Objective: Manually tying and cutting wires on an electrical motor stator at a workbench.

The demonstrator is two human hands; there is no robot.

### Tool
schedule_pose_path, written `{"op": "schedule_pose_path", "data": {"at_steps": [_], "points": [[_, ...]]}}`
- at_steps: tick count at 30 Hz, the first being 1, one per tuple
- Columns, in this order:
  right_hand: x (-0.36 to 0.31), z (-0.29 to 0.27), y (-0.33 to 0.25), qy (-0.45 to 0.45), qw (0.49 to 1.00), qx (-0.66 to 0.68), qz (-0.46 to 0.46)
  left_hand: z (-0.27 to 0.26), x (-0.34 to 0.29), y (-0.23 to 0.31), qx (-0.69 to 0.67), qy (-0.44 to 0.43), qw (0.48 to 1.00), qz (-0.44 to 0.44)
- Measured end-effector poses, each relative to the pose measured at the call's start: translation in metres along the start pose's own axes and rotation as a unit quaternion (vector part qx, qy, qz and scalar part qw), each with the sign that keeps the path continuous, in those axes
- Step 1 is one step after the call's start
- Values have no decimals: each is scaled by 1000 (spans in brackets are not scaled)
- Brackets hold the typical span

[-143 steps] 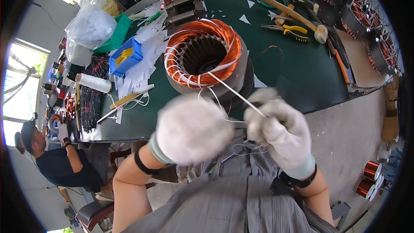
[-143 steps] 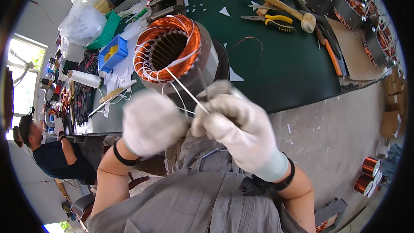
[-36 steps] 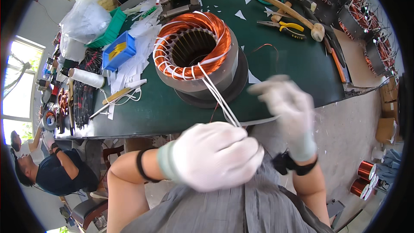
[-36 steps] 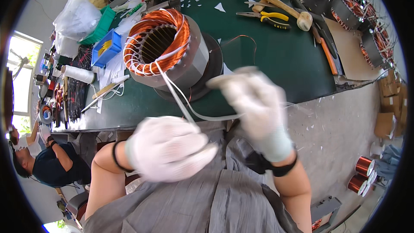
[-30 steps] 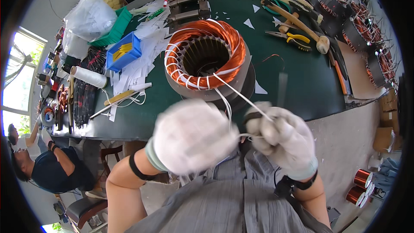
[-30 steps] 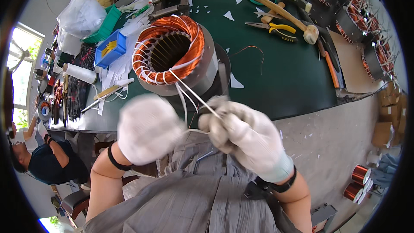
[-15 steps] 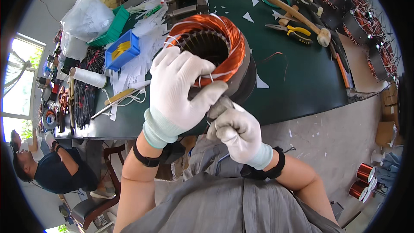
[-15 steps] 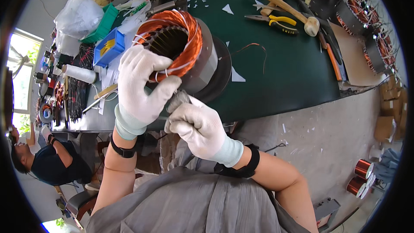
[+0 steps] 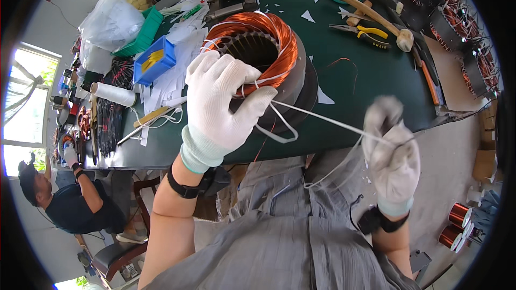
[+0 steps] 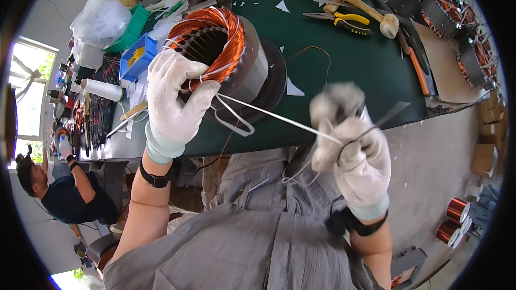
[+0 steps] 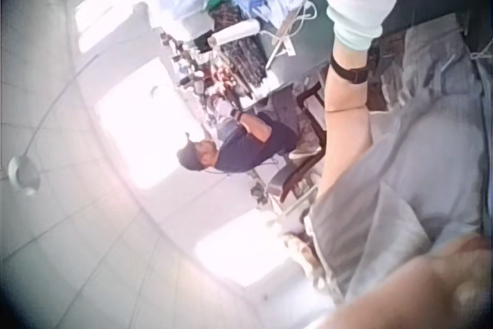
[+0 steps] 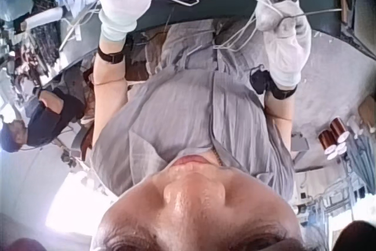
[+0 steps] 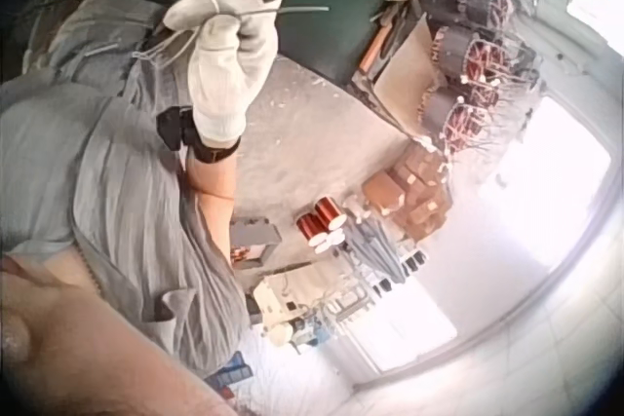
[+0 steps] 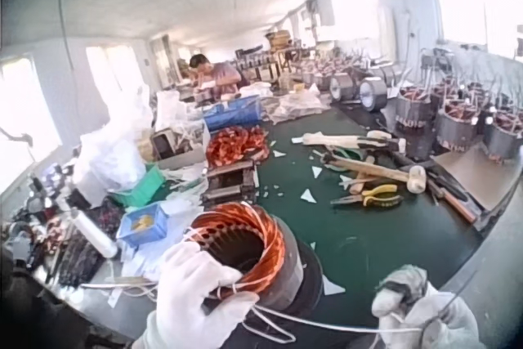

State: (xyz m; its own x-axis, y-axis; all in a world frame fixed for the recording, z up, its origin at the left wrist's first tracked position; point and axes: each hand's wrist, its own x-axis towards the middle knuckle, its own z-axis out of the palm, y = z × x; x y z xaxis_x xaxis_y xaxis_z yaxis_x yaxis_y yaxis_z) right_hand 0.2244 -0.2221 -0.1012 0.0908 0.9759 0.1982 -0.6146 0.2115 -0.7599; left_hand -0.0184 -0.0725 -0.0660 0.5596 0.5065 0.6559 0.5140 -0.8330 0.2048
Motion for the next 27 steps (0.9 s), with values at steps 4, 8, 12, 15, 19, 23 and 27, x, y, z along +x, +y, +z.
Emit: {"op": "schedule_pose_path", "data": {"at_steps": [4,8,12,15,19,23,27], "points": [[10,18,14,-179,984,-12,-4,1,3,-4,-27,-14,999,-13],[-65,-122,-40,250,894,-368,-46,-17,1,-32,-104,-58,992,37],[-138,-177,-80,337,932,-122,-61,-16,5,-29,-104,-103,989,32],[-152,-194,-75,208,971,13,120,-15,1,-32,-69,-101,992,22],[-82,-130,-57,367,768,-518,90,-16,8,-30,-66,-73,993,61],[10,16,-18,49,911,-248,327,-30,20,-28,-138,-119,983,-4],[44,39,18,-69,925,-49,370,-29,40,-18,-147,-191,968,-73]]}}
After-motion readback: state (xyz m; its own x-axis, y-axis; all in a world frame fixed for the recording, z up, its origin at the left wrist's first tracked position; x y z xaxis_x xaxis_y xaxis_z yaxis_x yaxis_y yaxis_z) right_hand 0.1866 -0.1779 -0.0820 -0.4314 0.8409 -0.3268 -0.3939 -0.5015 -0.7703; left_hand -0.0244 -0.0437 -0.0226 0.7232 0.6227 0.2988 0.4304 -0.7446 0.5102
